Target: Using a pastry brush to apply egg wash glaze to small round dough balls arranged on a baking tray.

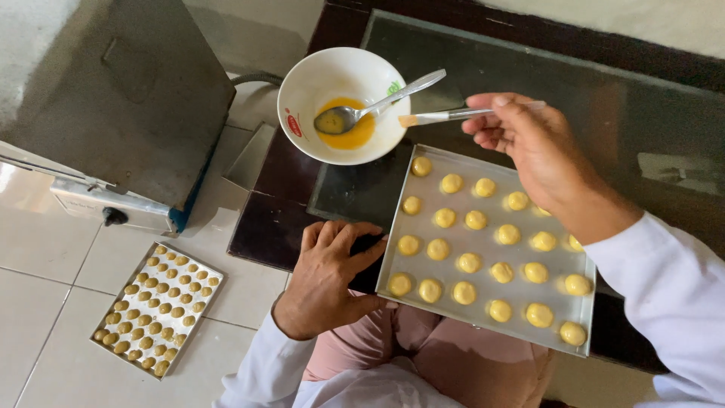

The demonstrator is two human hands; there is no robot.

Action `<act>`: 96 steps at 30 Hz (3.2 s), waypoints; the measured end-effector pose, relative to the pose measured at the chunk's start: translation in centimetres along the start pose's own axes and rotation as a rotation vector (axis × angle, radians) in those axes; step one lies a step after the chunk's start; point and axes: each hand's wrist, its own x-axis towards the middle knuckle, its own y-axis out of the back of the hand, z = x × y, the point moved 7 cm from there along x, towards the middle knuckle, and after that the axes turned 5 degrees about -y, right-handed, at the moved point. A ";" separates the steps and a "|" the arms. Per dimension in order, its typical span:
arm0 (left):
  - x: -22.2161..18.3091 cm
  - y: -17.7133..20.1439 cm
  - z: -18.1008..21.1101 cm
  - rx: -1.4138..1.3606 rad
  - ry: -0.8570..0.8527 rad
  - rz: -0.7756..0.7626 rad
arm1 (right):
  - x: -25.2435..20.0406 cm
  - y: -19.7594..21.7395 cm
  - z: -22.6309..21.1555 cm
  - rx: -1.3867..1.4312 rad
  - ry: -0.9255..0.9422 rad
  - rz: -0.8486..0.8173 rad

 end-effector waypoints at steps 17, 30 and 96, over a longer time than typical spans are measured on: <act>4.2 -0.6 -3.2 -0.169 0.057 -0.007 | -6.6 -0.4 -0.6 -0.986 0.548 -0.176; 4.0 -0.7 -3.1 -0.194 0.020 -0.032 | -8.2 -0.2 -1.7 -1.007 0.569 0.018; 3.4 -0.5 -2.8 -0.221 -0.030 -0.033 | -13.3 -4.3 -2.0 -1.279 0.708 -0.251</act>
